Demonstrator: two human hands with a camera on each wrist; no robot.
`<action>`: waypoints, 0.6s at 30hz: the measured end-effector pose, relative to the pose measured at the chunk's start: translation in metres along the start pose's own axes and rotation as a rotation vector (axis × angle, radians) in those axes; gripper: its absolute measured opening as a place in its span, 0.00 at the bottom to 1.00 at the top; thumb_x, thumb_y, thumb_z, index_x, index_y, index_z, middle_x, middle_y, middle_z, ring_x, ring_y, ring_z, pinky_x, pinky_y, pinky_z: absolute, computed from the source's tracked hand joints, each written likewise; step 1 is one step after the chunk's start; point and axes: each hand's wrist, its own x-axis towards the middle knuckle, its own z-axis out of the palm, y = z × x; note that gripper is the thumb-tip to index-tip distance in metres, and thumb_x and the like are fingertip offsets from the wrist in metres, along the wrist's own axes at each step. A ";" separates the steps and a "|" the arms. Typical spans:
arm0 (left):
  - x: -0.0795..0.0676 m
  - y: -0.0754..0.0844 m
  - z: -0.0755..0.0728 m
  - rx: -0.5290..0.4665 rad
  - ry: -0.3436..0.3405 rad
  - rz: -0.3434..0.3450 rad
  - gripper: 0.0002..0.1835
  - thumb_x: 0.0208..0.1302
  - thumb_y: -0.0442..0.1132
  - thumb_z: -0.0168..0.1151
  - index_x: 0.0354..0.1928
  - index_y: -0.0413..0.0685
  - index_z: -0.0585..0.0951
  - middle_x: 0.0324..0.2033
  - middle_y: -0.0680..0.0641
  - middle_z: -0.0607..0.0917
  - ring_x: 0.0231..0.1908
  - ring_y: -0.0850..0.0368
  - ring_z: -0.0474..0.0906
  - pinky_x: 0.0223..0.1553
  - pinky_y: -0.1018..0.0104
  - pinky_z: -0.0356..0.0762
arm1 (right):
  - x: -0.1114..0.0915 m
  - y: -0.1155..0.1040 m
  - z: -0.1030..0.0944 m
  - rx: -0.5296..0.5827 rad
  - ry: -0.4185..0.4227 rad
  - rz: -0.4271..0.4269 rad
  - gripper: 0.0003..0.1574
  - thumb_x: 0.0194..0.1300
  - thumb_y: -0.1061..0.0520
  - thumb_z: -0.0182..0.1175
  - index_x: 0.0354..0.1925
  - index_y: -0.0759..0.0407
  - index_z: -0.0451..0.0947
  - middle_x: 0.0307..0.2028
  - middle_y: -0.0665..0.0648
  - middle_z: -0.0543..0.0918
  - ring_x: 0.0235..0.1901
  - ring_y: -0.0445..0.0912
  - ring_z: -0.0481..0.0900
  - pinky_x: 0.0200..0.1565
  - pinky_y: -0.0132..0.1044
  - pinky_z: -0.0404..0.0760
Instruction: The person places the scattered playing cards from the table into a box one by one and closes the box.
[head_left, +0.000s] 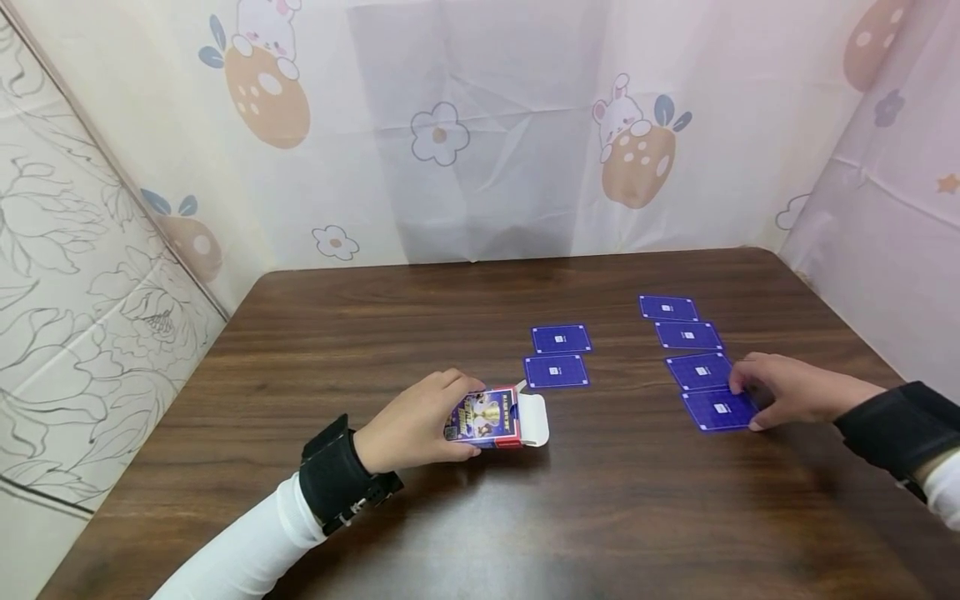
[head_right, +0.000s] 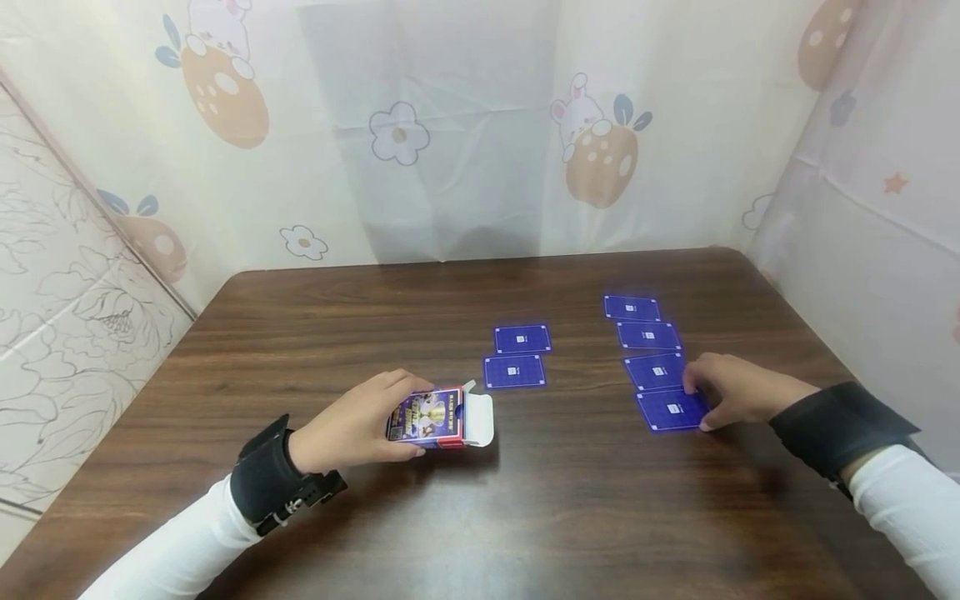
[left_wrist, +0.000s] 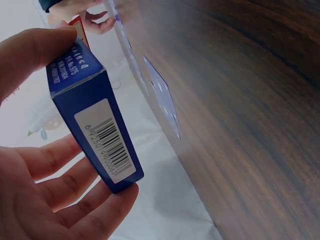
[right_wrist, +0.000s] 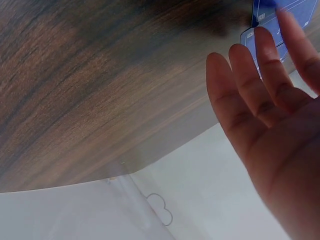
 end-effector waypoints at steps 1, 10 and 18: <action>0.000 0.000 0.000 -0.001 0.000 0.001 0.35 0.43 0.52 0.69 0.54 0.46 0.70 0.45 0.51 0.74 0.42 0.61 0.67 0.45 0.65 0.68 | 0.000 0.000 0.000 0.003 -0.002 0.000 0.27 0.35 0.52 0.74 0.33 0.55 0.70 0.34 0.51 0.71 0.35 0.47 0.70 0.38 0.47 0.71; 0.000 0.000 0.002 0.002 -0.010 -0.007 0.36 0.44 0.53 0.69 0.54 0.46 0.70 0.45 0.51 0.74 0.41 0.62 0.67 0.44 0.66 0.68 | -0.001 -0.002 -0.001 0.048 -0.010 0.006 0.31 0.37 0.53 0.73 0.38 0.59 0.70 0.40 0.57 0.75 0.39 0.51 0.73 0.41 0.53 0.72; -0.001 0.000 0.003 0.003 -0.009 -0.008 0.36 0.43 0.53 0.69 0.55 0.46 0.70 0.45 0.52 0.74 0.41 0.62 0.67 0.43 0.66 0.68 | 0.003 -0.003 0.000 0.067 -0.034 0.025 0.34 0.36 0.49 0.73 0.38 0.59 0.67 0.36 0.55 0.73 0.36 0.50 0.71 0.39 0.51 0.72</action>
